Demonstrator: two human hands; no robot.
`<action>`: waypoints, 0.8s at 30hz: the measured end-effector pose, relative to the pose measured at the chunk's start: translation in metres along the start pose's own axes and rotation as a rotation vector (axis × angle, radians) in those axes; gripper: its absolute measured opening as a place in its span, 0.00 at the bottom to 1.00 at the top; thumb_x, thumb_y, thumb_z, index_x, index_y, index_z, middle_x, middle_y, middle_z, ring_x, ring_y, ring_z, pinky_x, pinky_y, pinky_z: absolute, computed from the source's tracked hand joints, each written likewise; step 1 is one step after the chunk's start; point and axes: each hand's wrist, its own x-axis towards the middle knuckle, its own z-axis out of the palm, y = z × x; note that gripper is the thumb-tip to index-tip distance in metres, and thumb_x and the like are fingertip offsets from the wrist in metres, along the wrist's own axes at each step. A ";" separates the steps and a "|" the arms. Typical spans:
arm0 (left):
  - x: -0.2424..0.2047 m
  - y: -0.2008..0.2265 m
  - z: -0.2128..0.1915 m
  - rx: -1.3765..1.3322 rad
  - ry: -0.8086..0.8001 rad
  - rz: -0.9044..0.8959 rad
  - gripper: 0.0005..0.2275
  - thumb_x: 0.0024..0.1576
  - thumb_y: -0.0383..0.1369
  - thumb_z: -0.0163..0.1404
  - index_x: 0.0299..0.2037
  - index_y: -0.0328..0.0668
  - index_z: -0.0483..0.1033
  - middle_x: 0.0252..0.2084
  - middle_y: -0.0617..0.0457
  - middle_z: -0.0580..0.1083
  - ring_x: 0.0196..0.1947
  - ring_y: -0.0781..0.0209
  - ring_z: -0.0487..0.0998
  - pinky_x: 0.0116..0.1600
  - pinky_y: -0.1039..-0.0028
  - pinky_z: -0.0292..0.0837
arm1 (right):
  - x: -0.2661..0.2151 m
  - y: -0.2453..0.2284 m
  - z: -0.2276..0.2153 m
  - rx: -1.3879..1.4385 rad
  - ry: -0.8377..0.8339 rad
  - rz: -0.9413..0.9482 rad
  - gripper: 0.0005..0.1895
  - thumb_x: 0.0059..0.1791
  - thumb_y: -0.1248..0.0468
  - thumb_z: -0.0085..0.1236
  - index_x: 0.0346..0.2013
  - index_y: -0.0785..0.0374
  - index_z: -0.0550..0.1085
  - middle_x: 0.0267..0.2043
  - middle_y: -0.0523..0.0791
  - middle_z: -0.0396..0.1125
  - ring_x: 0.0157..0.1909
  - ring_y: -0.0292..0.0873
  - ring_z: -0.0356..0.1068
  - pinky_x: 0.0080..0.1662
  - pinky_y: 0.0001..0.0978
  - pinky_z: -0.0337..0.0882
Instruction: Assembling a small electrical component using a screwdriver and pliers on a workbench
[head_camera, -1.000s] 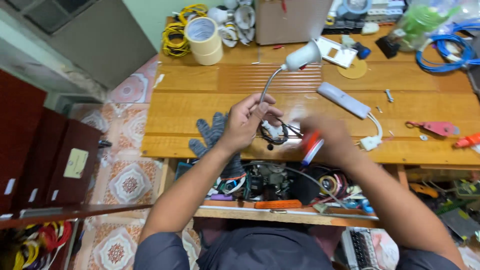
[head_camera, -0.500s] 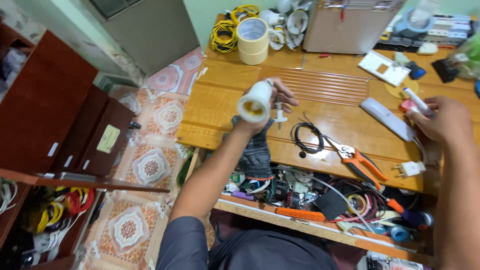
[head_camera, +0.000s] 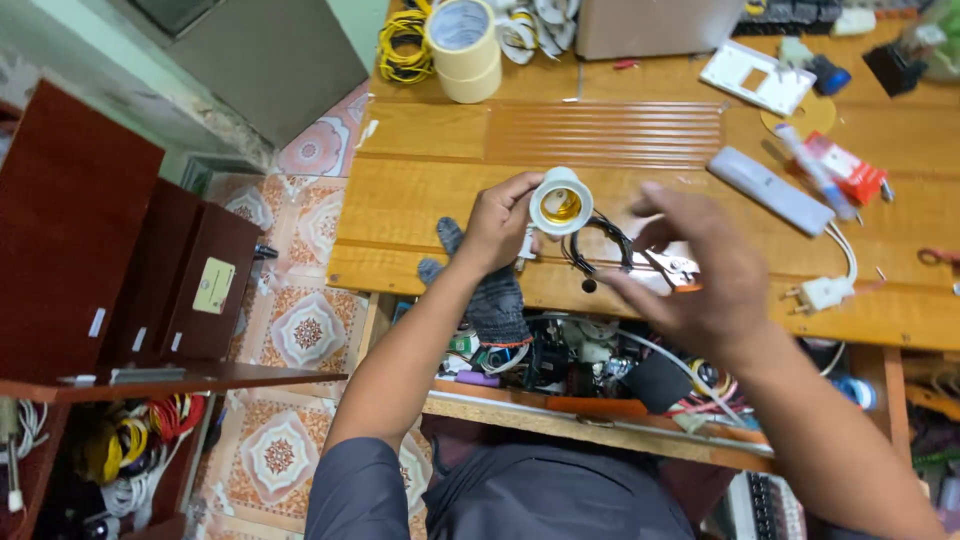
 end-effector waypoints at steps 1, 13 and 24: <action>-0.001 -0.002 0.002 -0.009 0.016 -0.018 0.10 0.67 0.29 0.42 0.51 0.38 0.77 0.28 0.51 0.77 0.13 0.66 0.75 0.17 0.78 0.71 | -0.002 -0.003 0.007 -0.010 0.027 -0.040 0.41 0.47 0.59 0.77 0.68 0.68 0.64 0.55 0.50 0.71 0.39 0.38 0.72 0.54 0.34 0.73; 0.002 0.001 -0.002 0.434 -0.015 0.334 0.09 0.66 0.24 0.46 0.51 0.38 0.79 0.43 0.37 0.79 0.44 0.36 0.82 0.51 0.51 0.76 | -0.021 0.004 0.058 0.298 0.216 0.126 0.31 0.43 0.71 0.74 0.59 0.64 0.73 0.45 0.54 0.73 0.34 0.59 0.77 0.35 0.41 0.81; -0.006 0.020 0.022 0.323 -0.019 0.714 0.18 0.61 0.37 0.59 0.49 0.24 0.77 0.43 0.37 0.77 0.44 0.37 0.79 0.55 0.53 0.73 | -0.044 -0.004 0.000 0.259 0.079 0.104 0.24 0.51 0.65 0.65 0.62 0.60 0.71 0.45 0.52 0.76 0.31 0.48 0.77 0.35 0.42 0.77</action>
